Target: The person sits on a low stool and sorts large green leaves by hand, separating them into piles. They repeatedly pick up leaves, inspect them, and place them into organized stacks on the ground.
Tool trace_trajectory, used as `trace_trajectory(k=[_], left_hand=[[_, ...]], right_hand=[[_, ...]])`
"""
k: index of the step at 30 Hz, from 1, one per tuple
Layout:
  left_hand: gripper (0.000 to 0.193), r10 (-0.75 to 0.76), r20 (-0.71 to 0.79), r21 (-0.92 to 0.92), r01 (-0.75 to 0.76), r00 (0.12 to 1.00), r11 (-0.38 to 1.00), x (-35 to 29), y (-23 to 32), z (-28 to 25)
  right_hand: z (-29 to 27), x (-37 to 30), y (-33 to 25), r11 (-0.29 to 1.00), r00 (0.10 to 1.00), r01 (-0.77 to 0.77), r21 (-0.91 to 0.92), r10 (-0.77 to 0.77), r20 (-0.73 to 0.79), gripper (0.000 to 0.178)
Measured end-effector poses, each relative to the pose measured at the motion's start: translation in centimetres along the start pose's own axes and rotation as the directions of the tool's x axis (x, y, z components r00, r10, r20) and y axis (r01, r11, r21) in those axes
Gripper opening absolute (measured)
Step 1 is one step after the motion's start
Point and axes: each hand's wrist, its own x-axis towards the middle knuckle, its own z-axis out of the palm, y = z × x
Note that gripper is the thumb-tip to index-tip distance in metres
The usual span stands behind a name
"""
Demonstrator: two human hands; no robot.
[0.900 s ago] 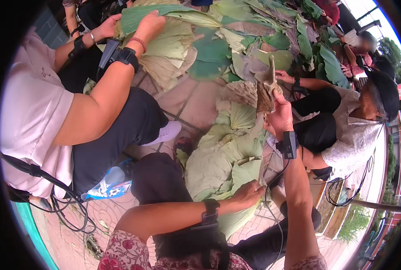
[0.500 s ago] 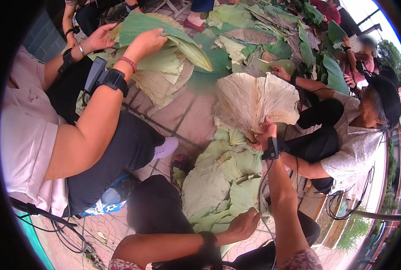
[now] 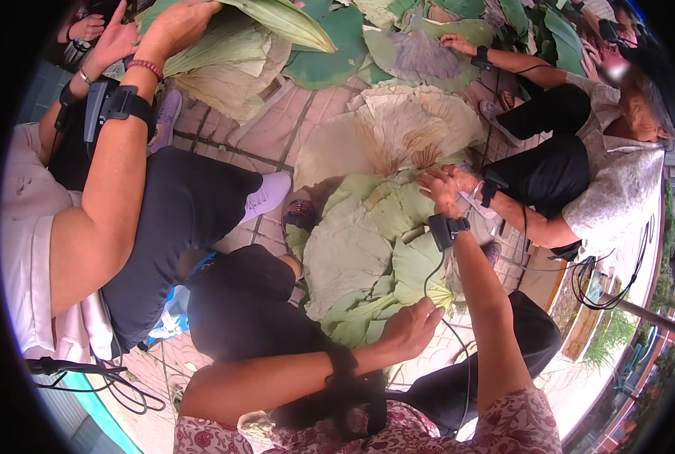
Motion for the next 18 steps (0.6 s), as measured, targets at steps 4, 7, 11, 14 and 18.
trace_trajectory(k=[4,7,11,14,18], left_hand=[[0.037,-0.180,0.037,-0.077,0.182,0.983,0.980,1.7,1.0,-1.0],[0.035,-0.128,-0.039,-0.204,0.118,0.991,0.972,3.8,0.4,-1.5],[0.035,-0.113,-0.054,-0.348,0.087,0.992,0.933,4.8,3.3,-5.1],[0.033,-0.090,-0.147,-0.347,0.034,0.985,0.937,4.7,3.6,-5.3],[0.034,-0.105,-0.051,-0.292,0.086,0.993,0.952,3.7,3.7,-5.9]], right_hand=[[-4.6,-7.3,-0.5,0.908,0.994,0.109,-0.404,-0.104,0.035,0.031],[-7.2,-12.7,1.7,0.755,0.985,0.081,-0.650,-0.161,-0.065,0.034],[-9.8,-18.3,4.3,0.770,0.936,-0.015,-0.638,-0.214,-0.280,0.040],[-11.2,-22.1,6.5,0.825,0.844,0.050,-0.563,-0.337,-0.418,0.033],[-17.8,-23.7,11.1,0.675,0.943,-0.114,-0.729,-0.157,-0.293,0.031]])
